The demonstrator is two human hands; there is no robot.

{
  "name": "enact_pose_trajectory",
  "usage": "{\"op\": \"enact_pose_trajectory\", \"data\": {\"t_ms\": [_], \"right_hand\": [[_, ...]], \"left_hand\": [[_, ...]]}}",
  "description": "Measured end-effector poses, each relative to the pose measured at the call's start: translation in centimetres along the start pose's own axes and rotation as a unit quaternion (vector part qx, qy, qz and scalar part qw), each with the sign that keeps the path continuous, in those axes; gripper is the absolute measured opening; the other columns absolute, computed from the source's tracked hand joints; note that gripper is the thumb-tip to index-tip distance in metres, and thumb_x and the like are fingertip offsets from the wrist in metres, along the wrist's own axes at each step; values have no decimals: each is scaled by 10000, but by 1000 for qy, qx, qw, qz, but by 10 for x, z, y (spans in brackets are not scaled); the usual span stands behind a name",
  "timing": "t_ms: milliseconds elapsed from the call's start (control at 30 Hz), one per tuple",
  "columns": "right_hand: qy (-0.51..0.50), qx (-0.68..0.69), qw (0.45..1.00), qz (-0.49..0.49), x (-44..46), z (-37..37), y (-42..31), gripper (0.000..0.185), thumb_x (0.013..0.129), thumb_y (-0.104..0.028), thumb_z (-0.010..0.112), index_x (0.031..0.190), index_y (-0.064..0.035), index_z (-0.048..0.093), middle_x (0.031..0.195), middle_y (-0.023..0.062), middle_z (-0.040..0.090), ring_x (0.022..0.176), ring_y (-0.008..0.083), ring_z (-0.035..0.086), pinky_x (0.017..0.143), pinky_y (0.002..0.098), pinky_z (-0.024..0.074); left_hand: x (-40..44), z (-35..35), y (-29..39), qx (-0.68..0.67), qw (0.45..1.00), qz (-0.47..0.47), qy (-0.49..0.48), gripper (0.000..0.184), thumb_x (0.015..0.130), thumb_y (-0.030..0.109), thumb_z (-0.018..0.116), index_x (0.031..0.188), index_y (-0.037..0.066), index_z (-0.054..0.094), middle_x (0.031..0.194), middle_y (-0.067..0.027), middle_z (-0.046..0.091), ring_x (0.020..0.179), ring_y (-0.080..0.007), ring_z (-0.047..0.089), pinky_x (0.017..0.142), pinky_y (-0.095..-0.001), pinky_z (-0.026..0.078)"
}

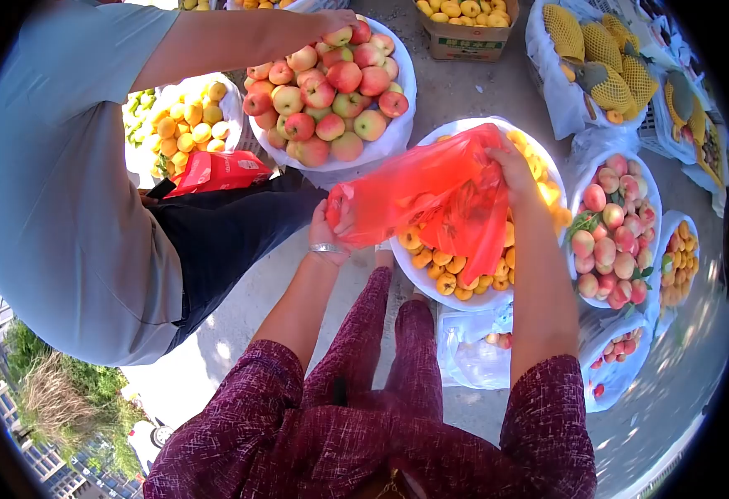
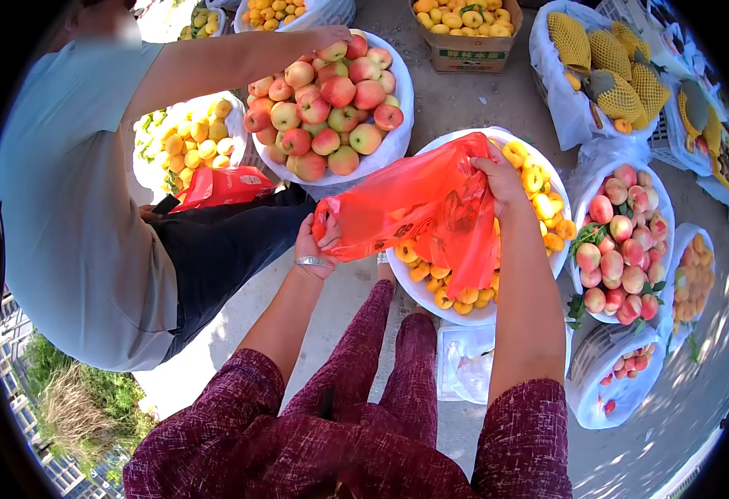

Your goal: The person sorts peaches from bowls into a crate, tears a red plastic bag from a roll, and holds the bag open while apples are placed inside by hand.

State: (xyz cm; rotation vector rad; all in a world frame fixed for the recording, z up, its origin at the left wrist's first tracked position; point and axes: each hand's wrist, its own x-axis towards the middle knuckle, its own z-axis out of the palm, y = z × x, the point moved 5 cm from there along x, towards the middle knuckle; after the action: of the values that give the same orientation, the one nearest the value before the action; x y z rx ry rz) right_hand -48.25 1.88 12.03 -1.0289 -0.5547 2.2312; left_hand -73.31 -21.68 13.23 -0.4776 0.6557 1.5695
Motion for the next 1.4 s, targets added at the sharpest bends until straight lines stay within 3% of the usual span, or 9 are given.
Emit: {"op": "enact_pose_trajectory", "data": {"t_ms": [567,1400], "right_hand": [[45,-2,999,30,5,-11,19,546,868,20,502,1401,-60,416,1109,118,642,937,227,665,835,350,562],[21,25,999,34,7,2,22,491,865,30,465,1348,-54,458,1099,113,647,930,239,669,825,374,568]], "left_hand": [[18,-32,4,19,997,-2,77,339,967,364,374,975,74,548,786,-60,623,448,-113,389,404,-233,309],[28,-55,7,44,997,5,57,382,974,384,334,940,67,544,727,-40,602,434,-109,380,396,-227,313]]}}
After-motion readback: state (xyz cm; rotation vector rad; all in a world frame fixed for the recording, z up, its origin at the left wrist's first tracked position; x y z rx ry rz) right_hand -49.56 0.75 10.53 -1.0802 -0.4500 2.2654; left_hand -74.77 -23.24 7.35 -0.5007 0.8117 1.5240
